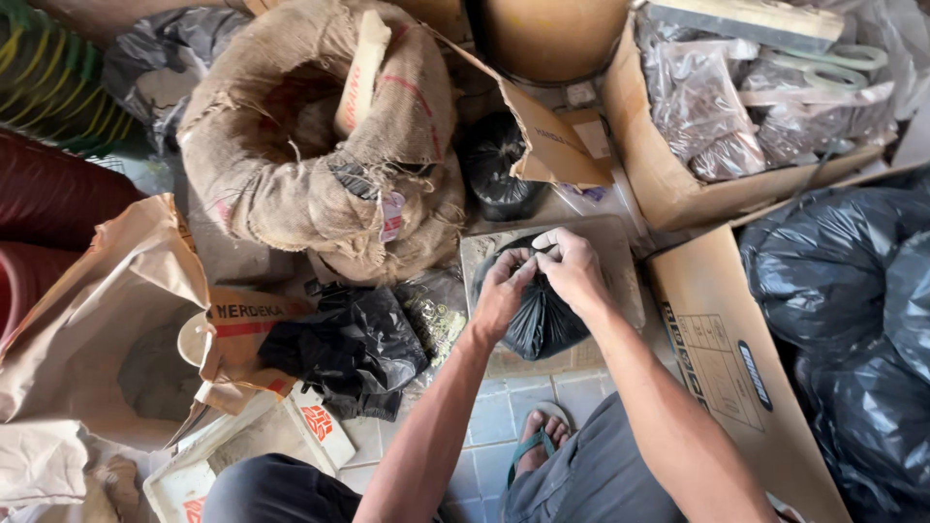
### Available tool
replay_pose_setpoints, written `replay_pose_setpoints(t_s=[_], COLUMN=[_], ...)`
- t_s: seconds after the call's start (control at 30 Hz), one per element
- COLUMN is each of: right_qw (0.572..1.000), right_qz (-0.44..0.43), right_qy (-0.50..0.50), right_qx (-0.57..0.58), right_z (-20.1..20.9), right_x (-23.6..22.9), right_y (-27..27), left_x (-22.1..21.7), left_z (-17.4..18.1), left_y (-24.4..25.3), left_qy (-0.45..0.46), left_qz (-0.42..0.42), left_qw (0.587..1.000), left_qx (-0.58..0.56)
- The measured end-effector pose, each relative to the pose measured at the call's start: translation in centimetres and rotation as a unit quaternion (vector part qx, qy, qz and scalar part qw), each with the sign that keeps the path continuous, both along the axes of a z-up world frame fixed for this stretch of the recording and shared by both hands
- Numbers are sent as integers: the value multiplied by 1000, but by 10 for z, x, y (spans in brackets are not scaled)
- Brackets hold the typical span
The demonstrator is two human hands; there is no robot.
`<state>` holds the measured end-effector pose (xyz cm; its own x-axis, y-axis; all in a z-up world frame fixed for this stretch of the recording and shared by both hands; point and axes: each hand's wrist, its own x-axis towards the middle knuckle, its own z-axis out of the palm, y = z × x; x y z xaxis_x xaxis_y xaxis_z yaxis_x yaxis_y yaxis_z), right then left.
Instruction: The person scoops gray powder from a large paper bag using a white plastic container and pours it into smaller black plastic bags. The person then ties the black bags shut.
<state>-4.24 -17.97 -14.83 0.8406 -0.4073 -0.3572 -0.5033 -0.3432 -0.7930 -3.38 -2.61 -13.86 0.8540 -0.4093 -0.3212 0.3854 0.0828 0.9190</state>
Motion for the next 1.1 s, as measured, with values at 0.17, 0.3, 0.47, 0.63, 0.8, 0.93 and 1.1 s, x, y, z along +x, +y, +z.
replay_pose_setpoints(t_s=[0.17, 0.3, 0.47, 0.63, 0.8, 0.93, 1.1], right_qw=[998, 996, 967, 927, 913, 906, 875], right_qz=[39, 85, 217, 290, 269, 270, 274], right_qy=[-8, 18, 122, 181, 154, 188, 203], right_qx=[42, 36, -62, -156, -264, -265, -344], right_z=[-20, 35, 14, 18, -25, 15, 3], right_x=[15, 8, 6, 3, 8, 5, 12], right_y=[-17, -9, -20, 3, 2, 12, 15], left_x=[7, 13, 11, 9, -1, -4, -9], left_z=[-33, -84, -65, -42, -44, -37, -66], left_y=[-3, -7, 5, 6, 14, 16, 7], left_qy=[-25, -105, -178, -251, -322, -319, -341], left_qz=[-60, -70, -19, -15, -8, -14, 14], left_qw=[997, 983, 969, 955, 931, 932, 922], left_qx=[29, 133, 171, 156, 175, 171, 183])
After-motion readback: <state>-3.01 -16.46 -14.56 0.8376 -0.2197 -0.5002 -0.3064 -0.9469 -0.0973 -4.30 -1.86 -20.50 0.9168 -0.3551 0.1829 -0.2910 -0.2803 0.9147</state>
